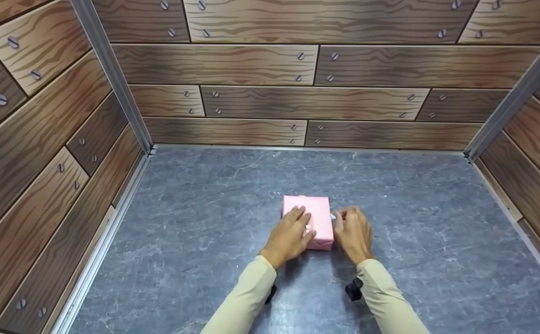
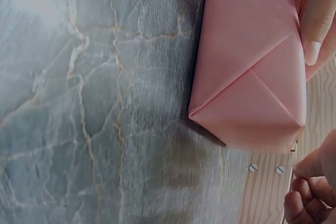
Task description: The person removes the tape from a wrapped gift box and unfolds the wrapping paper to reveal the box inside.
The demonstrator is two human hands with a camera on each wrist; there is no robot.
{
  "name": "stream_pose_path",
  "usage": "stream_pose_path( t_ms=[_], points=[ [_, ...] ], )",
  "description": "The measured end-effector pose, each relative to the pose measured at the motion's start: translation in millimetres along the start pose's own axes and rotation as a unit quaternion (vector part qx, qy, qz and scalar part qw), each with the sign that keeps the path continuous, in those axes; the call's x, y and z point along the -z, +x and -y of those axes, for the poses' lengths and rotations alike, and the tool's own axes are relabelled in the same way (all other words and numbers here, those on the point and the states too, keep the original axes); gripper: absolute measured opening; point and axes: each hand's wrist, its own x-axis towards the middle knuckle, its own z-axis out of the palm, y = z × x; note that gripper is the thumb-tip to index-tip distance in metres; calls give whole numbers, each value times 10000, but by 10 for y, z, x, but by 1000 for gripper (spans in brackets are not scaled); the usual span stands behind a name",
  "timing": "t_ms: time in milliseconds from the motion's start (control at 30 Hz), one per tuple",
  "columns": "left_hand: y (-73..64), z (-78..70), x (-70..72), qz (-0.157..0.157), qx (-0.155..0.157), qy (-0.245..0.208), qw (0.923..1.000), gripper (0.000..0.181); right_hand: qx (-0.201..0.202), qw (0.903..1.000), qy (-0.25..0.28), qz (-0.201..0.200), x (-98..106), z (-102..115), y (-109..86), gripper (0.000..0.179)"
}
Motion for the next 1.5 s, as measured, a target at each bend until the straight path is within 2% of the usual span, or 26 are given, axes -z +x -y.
stream_pose_path(
  t_ms=[300,433,633,900,1133,1433,1500],
  points=[
    [-14,-4,10,33,28,-58,10000,47,74,9999,6,-75,-9,-22,-17,10],
    [-5,-2,1,38,19,78,10000,46,135,9998,12,-127,-16,-32,-17,10],
    [0,0,-17,11,-64,164,9998,44,61,9999,-36,-135,-7,-56,-12,9],
    [14,-18,4,79,-9,134,9999,45,2,9998,-3,-181,15,-85,-11,9],
    [-11,-12,-5,108,31,-2,9999,46,-124,9998,-1,-126,17,-122,-26,11],
    [-45,1,-24,37,-41,210,9998,49,-247,9997,27,83,57,-135,-25,12],
    [-53,5,-16,103,-64,264,9996,51,-270,9995,44,130,71,-138,-15,12]
  ],
)
